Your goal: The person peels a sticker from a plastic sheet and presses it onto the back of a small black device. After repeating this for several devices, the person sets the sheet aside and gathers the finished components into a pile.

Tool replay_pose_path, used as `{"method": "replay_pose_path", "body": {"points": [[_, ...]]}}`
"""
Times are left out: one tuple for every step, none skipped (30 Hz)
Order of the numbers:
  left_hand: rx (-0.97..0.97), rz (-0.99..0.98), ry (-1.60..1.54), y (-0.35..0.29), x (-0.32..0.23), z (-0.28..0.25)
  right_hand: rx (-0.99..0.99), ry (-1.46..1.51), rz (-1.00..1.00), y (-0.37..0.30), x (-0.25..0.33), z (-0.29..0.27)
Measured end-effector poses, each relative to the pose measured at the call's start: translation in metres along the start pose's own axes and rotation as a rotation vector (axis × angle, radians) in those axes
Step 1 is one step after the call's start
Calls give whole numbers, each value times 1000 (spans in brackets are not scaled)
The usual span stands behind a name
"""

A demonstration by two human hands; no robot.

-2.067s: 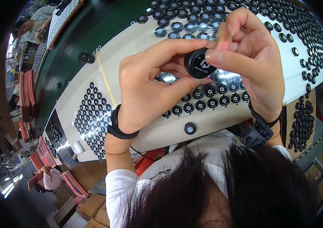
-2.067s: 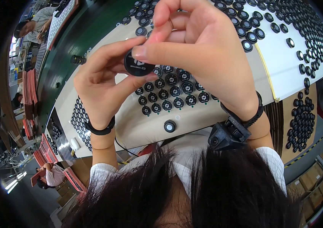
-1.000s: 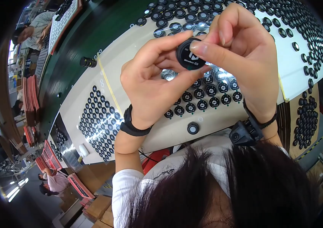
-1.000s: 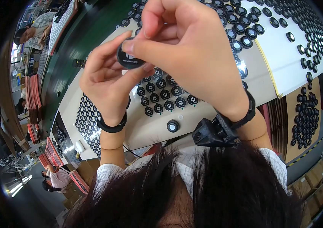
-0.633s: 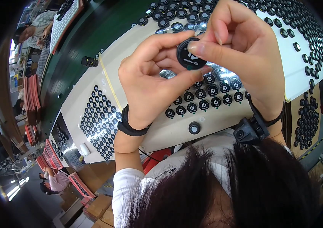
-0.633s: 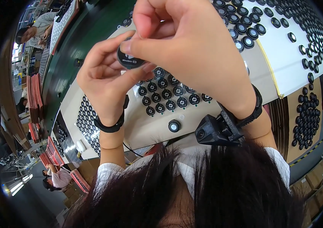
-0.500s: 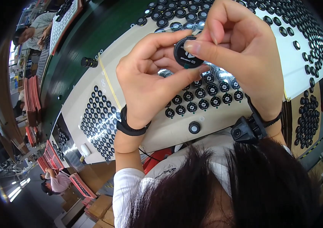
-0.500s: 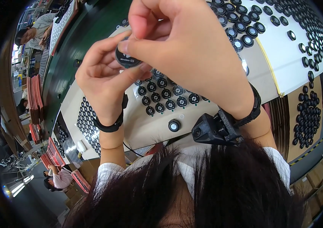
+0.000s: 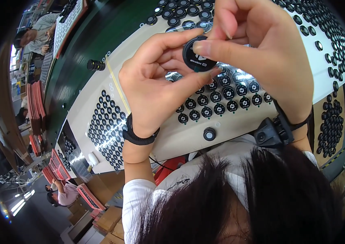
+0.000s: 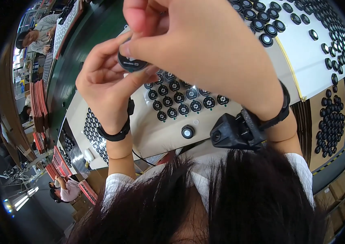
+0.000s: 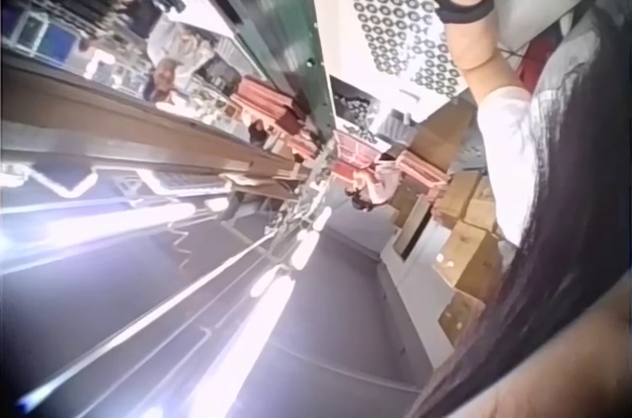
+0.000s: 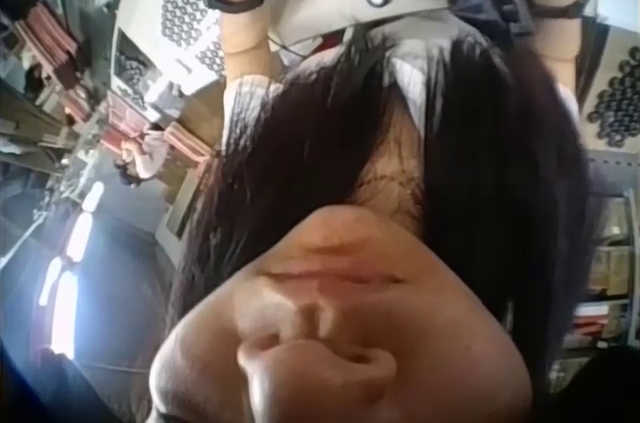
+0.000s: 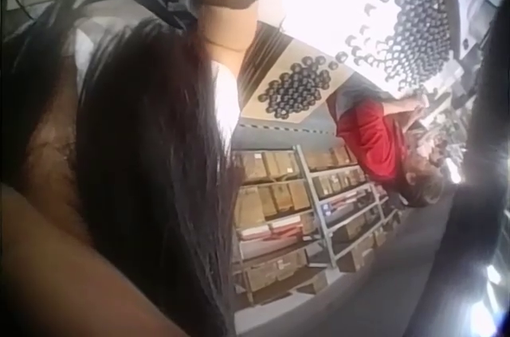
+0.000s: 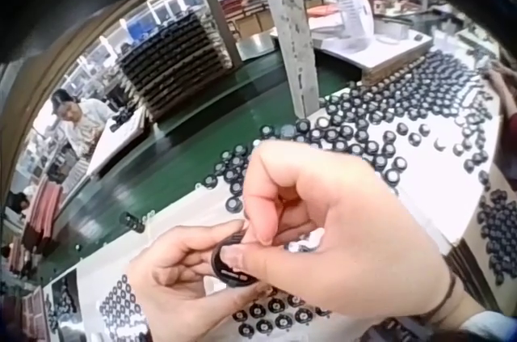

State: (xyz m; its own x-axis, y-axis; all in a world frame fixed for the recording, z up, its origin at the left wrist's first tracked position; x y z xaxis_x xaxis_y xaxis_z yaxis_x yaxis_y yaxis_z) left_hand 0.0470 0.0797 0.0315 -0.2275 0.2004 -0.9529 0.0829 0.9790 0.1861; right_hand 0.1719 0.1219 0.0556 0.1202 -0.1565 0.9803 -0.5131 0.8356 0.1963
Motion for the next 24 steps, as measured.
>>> {"method": "replay_pose_path", "body": {"points": [[-13, 25, -9, 0, -1, 0, 21, 37, 54, 3, 5, 0], [-11, 24, -9, 0, -1, 1, 43, 74, 108, 4, 6, 1], [-17, 59, -28, 0, -4, 1, 40, 75, 108, 4, 6, 0], [-21, 95, -48, 0, -7, 1, 49, 191, 129, 2, 5, -2], [-32, 128, -65, -1, -9, 0, 65, 310, 151, 1, 3, -3], [-34, 125, -61, -1, -9, -1, 79, 428, 172, 1, 0, -3], [-30, 141, -35, -2, -11, -3, 81, 431, 172, 0, -2, -3], [-25, 158, -9, -3, -12, -5, 94, 412, 178, 0, -4, -3], [-20, 174, 16, -3, -13, -5, 106, 394, 184, -1, -7, -3], [-20, 175, 17, -4, -14, -6, 116, 373, 189, -1, -7, -3], [-26, 157, 5, -4, -14, -6, 116, 374, 188, -1, -7, -4], [-32, 141, -8, -4, -15, -6, 112, 389, 199, -1, -8, -4], [-38, 124, -20, -5, -15, -7, 109, 405, 209, -1, -8, -4], [-37, 125, -20, -5, -17, -6, 105, 420, 220, -2, -8, -4], [-29, 127, -16, -5, -19, -7, 106, 421, 219, -2, -7, -3], [-21, 129, -12, -5, -20, -7, 91, 447, 238, -3, -5, -2], [-13, 131, -8, -6, -21, -8, 75, 473, 257, -4, -4, -1], [-13, 131, -8, -6, -20, -8, 58, 499, 276, -5, -3, -1], [-3, 150, -17, -6, -20, -8, 58, 500, 276, -5, -4, -1], [6, 172, -26, -7, -21, -9, 73, 492, 269, -5, -3, -2], [16, 192, -36, -8, -22, -9, 88, 484, 263, -5, -3, -2], [16, 193, -35, -9, -23, -9, 103, 476, 256, -5, -3, -2], [14, 176, -18, -10, -23, -9, 102, 476, 256, -6, -3, -1], [12, 158, -1, -11, -24, -9, 106, 475, 248, -8, -2, 0]]}}
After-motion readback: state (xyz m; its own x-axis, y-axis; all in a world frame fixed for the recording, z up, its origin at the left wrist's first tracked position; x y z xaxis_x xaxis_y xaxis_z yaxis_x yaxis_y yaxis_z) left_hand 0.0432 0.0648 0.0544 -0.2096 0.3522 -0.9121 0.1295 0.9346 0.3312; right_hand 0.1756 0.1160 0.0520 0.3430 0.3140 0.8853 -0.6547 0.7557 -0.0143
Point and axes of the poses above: each hand's wrist, its own y-axis towards the middle knuckle, its own z-axis out of the palm, x = y × z, the point moved 4 cm from there along y, towards the middle knuckle, and after that the axes turned 5 degrees about -z, right-handed, at the moved point
